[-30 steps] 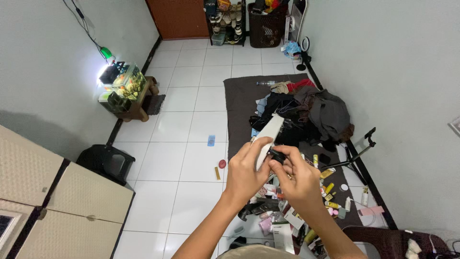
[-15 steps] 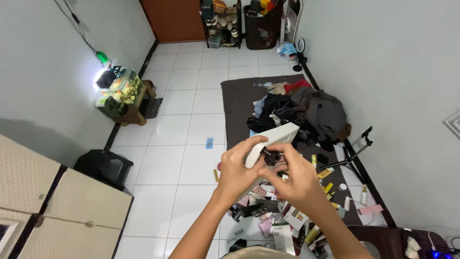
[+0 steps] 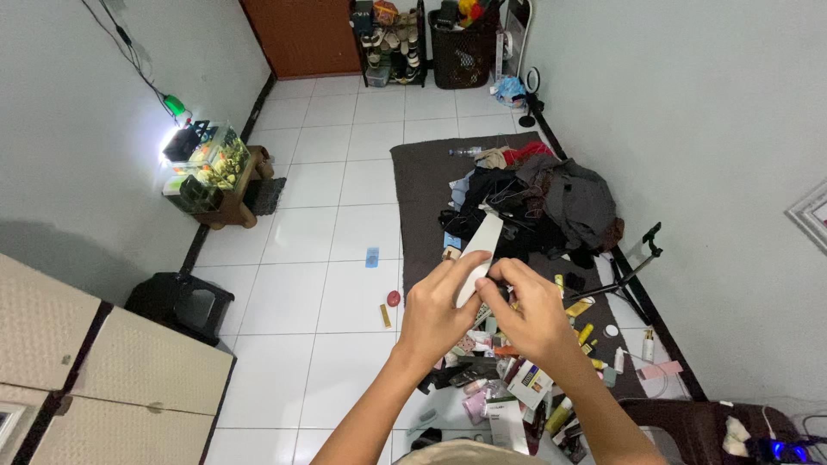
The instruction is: The person assembles a small rolling utility cart by inserting white plastic legs into a perforated tray, attaching wheels, and wiping the tray with a cloth. The person handles the tray, legs, wheels, and a cleaning cloth throughout the process.
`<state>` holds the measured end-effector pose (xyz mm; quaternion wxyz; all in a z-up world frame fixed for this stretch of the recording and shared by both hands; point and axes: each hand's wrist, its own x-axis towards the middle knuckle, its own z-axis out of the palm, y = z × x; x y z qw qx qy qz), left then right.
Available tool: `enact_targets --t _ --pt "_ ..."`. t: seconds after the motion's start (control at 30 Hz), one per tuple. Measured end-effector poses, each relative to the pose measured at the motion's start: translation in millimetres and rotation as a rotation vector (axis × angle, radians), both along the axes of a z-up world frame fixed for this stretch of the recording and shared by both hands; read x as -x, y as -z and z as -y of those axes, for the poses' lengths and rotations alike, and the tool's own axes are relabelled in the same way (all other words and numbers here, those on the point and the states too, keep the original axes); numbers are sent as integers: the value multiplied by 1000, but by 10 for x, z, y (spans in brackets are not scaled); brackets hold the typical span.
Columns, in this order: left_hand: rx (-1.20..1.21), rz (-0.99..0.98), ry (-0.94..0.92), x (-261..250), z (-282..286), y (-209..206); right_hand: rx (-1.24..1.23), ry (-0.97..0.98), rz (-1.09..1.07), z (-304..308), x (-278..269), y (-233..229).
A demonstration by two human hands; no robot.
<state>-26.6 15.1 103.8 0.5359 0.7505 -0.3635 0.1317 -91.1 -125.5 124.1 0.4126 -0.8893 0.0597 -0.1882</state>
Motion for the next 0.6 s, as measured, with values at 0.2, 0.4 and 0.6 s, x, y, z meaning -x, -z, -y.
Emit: enact_targets --t 0.2,0.4,0.6 --pt "111 77 69 -1 -22 -2 -98 -64 94 36 5 36" --pt "83 -127 10 -177 9 11 -116 -24 -179 58 -64 10" --pt "173 -177 -234 -577 -136 -70 -35 -294 -339 -144 106 245"
